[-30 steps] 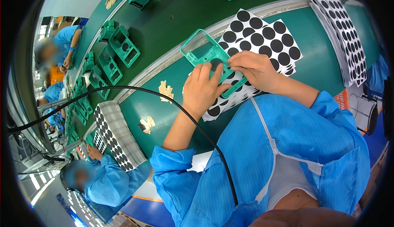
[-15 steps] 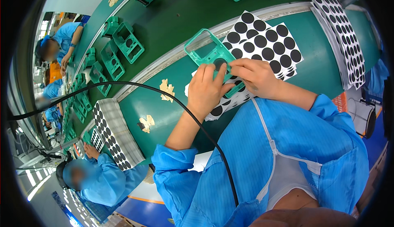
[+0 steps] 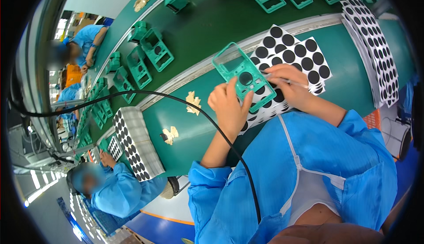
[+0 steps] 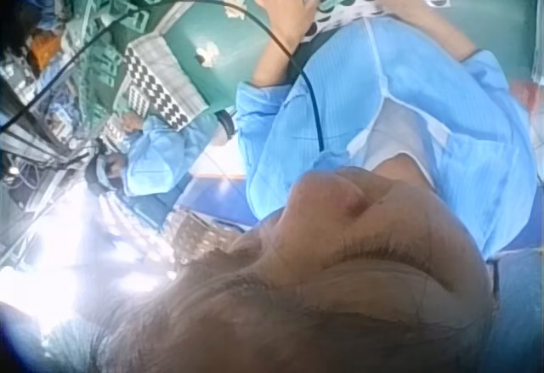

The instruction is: The person peels circular stickers from a sticker sheet with tweezers and applies them to precise locations on green plastic electronic housings on an assembly line.

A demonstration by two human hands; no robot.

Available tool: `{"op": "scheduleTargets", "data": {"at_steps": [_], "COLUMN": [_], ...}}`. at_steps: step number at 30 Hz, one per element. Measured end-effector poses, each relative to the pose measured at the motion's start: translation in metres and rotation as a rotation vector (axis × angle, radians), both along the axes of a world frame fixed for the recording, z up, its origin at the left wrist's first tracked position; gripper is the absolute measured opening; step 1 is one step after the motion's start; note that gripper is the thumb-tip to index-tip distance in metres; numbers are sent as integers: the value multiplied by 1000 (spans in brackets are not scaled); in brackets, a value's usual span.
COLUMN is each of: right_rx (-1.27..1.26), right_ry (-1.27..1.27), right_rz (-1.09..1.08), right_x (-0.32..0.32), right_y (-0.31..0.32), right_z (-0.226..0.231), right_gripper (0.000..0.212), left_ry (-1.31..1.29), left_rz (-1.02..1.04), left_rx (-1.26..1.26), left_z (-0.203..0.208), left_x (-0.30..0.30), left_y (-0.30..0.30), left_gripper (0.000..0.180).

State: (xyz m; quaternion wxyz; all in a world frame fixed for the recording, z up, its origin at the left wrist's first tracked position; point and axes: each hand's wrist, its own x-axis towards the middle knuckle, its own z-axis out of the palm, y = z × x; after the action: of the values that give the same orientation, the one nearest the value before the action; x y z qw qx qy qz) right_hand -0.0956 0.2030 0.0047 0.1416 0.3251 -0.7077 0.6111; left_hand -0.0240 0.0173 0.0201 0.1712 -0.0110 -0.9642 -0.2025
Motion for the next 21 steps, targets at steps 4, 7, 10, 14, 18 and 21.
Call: {"op": "scheduleTargets", "data": {"at_steps": [4,7,10,14,18,21], "right_rx": [-501,-481,-441,-418,-379,-398], "right_ry": [-513,-551,-549,-523,-513,-498], "right_rz": [49,-3,-28,-26,-11,8], "right_x": [-11,-16,-14,-12,-10,-13], "right_y": [-3,-1,1,0,1,3], "right_z": [-16,-15,-17,-18,-18,-19], "right_gripper": [11,11,11,11,12,14], "left_ry": [66,-39,11,-198,-111,139], "left_rz": [18,12,87,337,249,163], "left_rx": [-134,-41,-31,-12,244,243], "left_z": [-2,1,13,17,-19,-19], "left_x": [-16,-36,-78,-149,-157,-114], "left_y": [-2,-21,-42,-67,-104,-104], "left_gripper": [33,20,22,25,41,38]}}
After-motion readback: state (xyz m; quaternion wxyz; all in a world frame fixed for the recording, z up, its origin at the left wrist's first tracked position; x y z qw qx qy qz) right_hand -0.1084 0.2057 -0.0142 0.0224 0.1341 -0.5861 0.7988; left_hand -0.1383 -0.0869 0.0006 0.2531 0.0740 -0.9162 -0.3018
